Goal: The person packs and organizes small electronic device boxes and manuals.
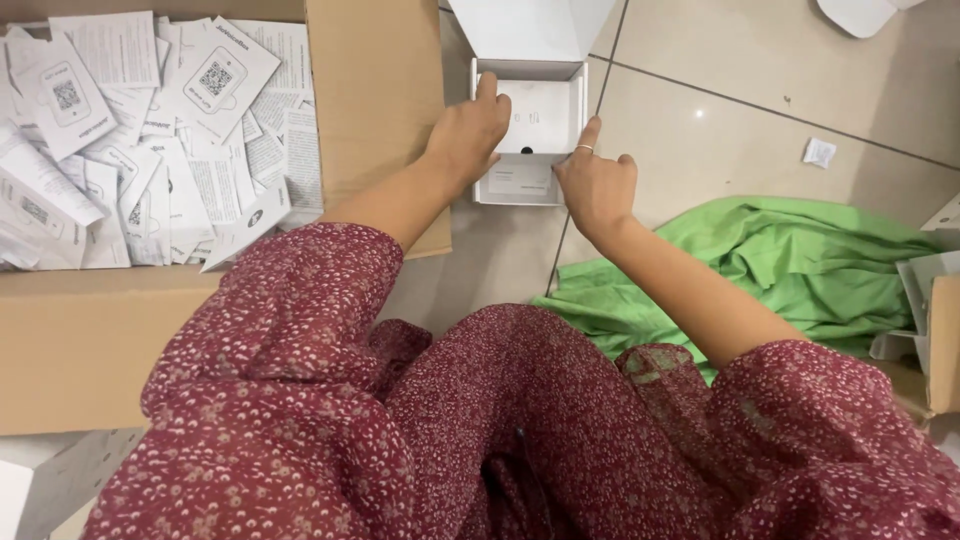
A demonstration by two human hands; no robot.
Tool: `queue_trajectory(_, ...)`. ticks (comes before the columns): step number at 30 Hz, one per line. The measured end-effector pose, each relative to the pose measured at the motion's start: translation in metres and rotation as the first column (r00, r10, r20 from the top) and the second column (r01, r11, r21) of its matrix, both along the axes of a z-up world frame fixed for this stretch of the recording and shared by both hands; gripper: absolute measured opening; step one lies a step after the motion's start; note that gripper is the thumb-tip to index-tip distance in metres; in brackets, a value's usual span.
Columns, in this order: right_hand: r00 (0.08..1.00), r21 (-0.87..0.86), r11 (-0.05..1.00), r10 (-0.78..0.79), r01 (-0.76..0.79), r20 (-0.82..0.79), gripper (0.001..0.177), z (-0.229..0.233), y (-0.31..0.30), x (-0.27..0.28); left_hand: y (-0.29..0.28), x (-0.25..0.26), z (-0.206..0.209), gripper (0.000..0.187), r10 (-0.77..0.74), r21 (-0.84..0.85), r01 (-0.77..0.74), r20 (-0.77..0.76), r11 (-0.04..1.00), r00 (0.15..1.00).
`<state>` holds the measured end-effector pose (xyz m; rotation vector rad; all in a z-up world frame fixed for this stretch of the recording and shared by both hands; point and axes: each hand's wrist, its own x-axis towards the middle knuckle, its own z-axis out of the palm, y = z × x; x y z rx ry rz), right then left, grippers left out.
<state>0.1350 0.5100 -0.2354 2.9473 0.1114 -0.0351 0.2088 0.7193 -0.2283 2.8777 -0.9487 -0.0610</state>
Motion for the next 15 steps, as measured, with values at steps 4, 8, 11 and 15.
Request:
queue_trajectory(4,0.990,-0.078,0.997,0.015,-0.026,-0.137,0.094,-0.005,-0.001,0.000,-0.007,0.008,-0.019,0.055,0.033,0.006,-0.033,0.068,0.999,0.997)
queue_trajectory(8,0.978,0.016,1.000,-0.017,0.021,-0.208,0.104,0.041,0.008,-0.006,-0.004,-0.008,0.029,0.056,0.021,-0.007,-0.020,0.057,1.000,0.998)
queue_trajectory(11,0.994,0.215,0.970,-0.107,0.112,-0.036,0.089,0.051,-0.012,0.022,-0.003,-0.013,0.060,0.056,0.183,-0.294,-0.157,0.063,0.943,0.981)
queue_trajectory(15,0.977,0.728,0.681,-0.200,0.082,0.076,0.082,0.047,-0.057,0.101,-0.010,0.047,0.044,0.036,0.448,-0.676,-0.229,0.167,0.701,0.878)
